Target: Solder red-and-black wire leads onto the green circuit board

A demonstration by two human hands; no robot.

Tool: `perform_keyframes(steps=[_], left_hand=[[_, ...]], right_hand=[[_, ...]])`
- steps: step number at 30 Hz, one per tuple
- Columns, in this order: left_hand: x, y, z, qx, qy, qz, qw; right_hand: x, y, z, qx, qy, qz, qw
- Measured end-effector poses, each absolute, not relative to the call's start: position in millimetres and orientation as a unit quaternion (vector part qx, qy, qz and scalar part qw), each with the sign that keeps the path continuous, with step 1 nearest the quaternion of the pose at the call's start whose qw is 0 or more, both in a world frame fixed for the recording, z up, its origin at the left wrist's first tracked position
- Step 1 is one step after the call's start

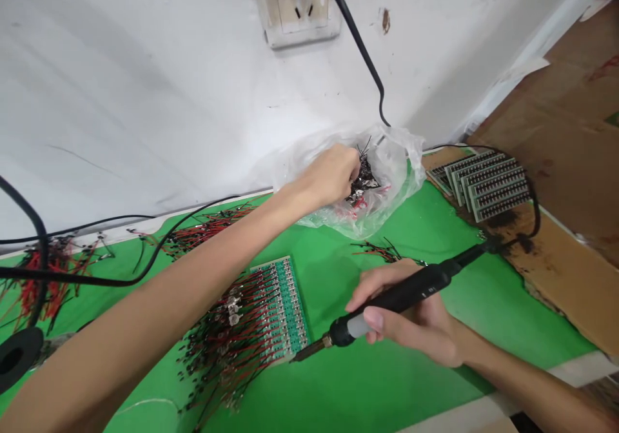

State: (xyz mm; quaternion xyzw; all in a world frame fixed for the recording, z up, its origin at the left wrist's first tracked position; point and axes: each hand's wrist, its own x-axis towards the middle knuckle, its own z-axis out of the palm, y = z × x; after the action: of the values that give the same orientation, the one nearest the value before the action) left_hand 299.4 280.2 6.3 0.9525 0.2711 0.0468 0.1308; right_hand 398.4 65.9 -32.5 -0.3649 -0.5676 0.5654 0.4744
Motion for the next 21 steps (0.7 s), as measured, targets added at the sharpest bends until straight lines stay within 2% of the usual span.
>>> perform_keyframes(steps=[6, 10, 14, 21], left_hand=[[288, 270, 32, 0.954, 0.257, 0.118, 0.096], [282, 271, 35, 0.963, 0.250, 0.044, 0.087], [288, 273, 17, 0.964, 0.252, -0.012, 0.078], [301, 276, 11, 0.965, 0.256, -0.001, 0.060]], right_hand=[[399, 65, -31, -0.376, -0.609, 0.529, 0.456], [399, 64, -32, -0.383, -0.609, 0.533, 0.445], [399, 63, -32, -0.388, -0.609, 0.532, 0.442], [401, 62, -31, -0.384, -0.613, 0.530, 0.443]])
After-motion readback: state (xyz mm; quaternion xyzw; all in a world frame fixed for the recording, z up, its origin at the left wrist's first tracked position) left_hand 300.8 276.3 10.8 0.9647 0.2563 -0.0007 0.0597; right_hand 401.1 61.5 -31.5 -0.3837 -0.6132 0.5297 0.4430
